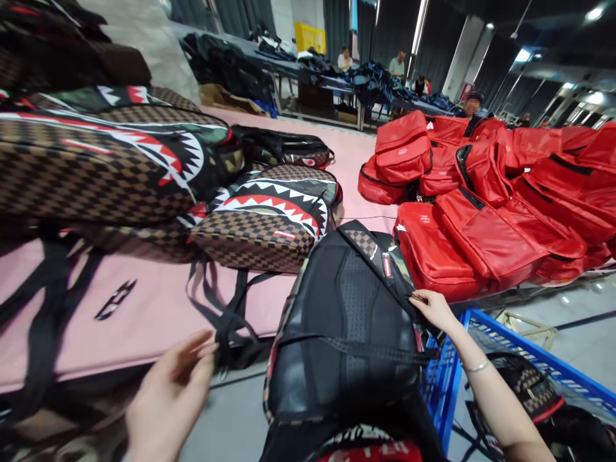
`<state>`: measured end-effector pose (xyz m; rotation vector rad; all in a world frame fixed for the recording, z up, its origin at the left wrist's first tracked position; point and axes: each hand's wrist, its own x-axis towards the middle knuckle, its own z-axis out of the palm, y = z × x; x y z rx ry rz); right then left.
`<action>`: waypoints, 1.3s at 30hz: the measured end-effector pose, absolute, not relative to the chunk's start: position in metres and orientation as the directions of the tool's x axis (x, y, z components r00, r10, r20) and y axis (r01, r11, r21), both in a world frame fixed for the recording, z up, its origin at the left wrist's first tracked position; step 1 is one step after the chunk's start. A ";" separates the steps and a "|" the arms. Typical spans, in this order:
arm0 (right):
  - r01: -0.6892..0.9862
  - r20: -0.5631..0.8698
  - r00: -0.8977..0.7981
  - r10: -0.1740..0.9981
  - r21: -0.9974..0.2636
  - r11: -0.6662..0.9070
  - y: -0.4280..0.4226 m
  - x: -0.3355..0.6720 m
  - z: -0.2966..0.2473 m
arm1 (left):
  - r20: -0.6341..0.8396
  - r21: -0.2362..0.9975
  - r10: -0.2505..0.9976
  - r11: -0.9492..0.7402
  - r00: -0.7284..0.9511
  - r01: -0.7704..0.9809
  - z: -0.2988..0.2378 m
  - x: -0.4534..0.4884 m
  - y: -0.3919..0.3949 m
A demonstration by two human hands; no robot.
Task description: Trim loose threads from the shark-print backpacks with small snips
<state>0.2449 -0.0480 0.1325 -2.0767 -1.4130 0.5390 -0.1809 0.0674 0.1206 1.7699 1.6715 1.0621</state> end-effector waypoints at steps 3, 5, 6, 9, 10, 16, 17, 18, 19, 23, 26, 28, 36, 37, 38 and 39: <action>0.710 -0.009 0.352 0.936 -0.650 -0.273 -0.046 0.237 0.149 | 0.127 0.879 0.989 -0.145 0.070 0.455 0.148 -0.132 0.052; 0.683 0.015 0.315 0.949 -0.698 -0.216 -0.046 0.226 0.164 | 0.067 0.924 0.970 -0.149 0.235 0.352 0.162 -0.104 0.043; 0.648 0.019 0.284 0.959 -0.741 -0.177 -0.046 0.219 0.171 | 0.038 0.944 0.948 -0.138 0.316 0.301 0.166 -0.092 0.040; 0.484 -0.020 0.207 0.978 -0.867 -0.120 -0.044 0.187 0.184 | -0.052 0.981 0.870 -0.046 0.490 0.186 0.170 -0.061 0.043; 0.440 -0.049 0.191 0.980 -0.889 -0.130 -0.042 0.175 0.184 | -0.060 0.985 0.859 -0.032 0.509 0.170 0.169 -0.053 0.048; 0.183 -0.217 0.118 0.969 -0.954 -0.236 -0.029 0.101 0.152 | -0.091 0.985 0.932 0.032 0.351 0.171 0.162 -0.026 0.099; 0.108 -0.242 0.115 0.964 -0.961 -0.254 -0.028 0.093 0.147 | -0.161 0.984 0.927 0.123 0.340 0.130 0.160 -0.023 0.104; 0.044 -0.262 0.112 0.959 -0.962 -0.268 -0.027 0.087 0.143 | -0.224 0.975 0.910 0.206 0.348 0.088 0.159 -0.020 0.108; 0.004 -0.271 0.109 0.956 -0.962 -0.273 -0.026 0.083 0.141 | -0.272 0.961 0.887 0.272 0.373 0.054 0.156 -0.017 0.110; 0.122 -0.208 0.079 0.975 -0.969 -0.216 -0.025 0.088 0.142 | -0.347 0.905 0.775 0.424 0.529 -0.029 0.142 -0.008 0.105; 0.309 -0.113 0.188 0.976 -0.936 -0.168 -0.015 0.109 0.148 | -0.344 0.863 0.736 0.493 0.582 -0.113 0.134 -0.007 0.099; 0.406 0.017 0.327 0.945 -0.905 -0.124 -0.001 0.123 0.150 | -0.334 0.843 0.737 0.513 0.587 -0.165 0.132 -0.009 0.097; 0.486 0.097 0.260 0.961 -0.873 -0.044 0.066 0.141 0.141 | -0.311 0.815 0.771 0.518 0.556 -0.262 0.132 -0.011 0.091; 0.507 0.081 0.237 0.968 -0.860 -0.052 0.071 0.142 0.141 | -0.312 0.813 0.771 0.519 0.555 -0.263 0.131 -0.012 0.091; 0.524 0.068 0.217 0.974 -0.849 -0.058 0.074 0.143 0.141 | -0.314 0.812 0.770 0.521 0.556 -0.264 0.130 -0.012 0.091; 0.536 0.062 0.203 0.977 -0.842 -0.058 0.077 0.145 0.141 | -0.315 0.810 0.769 0.523 0.556 -0.265 0.130 -0.012 0.091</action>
